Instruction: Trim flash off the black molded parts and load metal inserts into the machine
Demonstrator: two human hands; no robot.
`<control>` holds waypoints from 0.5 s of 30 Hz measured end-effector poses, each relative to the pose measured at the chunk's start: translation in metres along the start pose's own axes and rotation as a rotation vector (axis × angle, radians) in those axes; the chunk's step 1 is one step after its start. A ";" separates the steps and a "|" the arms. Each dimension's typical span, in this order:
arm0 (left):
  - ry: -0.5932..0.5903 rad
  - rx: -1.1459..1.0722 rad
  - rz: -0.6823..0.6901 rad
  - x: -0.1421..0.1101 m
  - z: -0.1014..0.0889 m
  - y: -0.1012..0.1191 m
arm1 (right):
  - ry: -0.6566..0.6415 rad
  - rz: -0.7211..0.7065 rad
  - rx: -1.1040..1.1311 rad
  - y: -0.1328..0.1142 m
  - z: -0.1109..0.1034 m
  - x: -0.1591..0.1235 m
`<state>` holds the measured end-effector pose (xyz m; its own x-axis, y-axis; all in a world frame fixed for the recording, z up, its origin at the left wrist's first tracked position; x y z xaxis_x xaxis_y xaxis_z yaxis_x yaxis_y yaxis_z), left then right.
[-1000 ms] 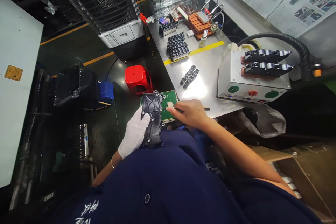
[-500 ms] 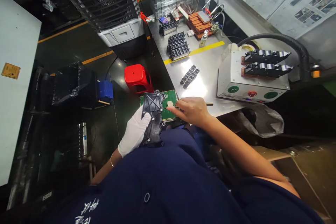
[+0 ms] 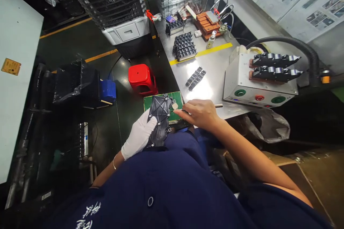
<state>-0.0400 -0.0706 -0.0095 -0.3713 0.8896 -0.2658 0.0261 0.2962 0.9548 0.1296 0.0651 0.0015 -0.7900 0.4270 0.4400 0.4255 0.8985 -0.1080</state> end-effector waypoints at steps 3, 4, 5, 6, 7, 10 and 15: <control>-0.016 -0.001 0.016 -0.002 0.001 -0.001 | 0.000 -0.004 0.027 0.000 -0.001 0.000; -0.018 0.000 0.023 -0.002 0.001 -0.001 | -0.007 -0.012 0.037 -0.001 -0.001 -0.001; -0.018 0.005 0.030 -0.002 0.000 -0.001 | -0.013 -0.021 0.044 -0.001 -0.002 -0.001; -0.020 0.012 0.037 -0.003 0.000 -0.001 | -0.017 -0.031 0.045 -0.002 -0.002 -0.002; -0.022 0.020 0.044 -0.003 0.000 0.000 | -0.017 -0.041 0.042 -0.002 -0.003 -0.002; -0.033 0.036 0.054 -0.003 0.001 0.002 | -0.022 -0.081 0.032 -0.001 -0.005 -0.001; -0.061 0.006 0.027 -0.005 0.003 0.004 | -0.119 -0.138 0.024 0.002 -0.008 0.005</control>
<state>-0.0350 -0.0723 -0.0045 -0.3129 0.9170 -0.2474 0.0415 0.2735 0.9610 0.1301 0.0682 0.0105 -0.8875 0.3069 0.3436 0.2994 0.9511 -0.0761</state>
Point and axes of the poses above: each hand's wrist, its own x-axis towards the middle knuckle, its own z-axis out of the palm, y = z × x, the point moved 3 cm from there along x, towards the middle knuckle, and after that the axes turned 4 degrees about -x, right-handed, at the moved point
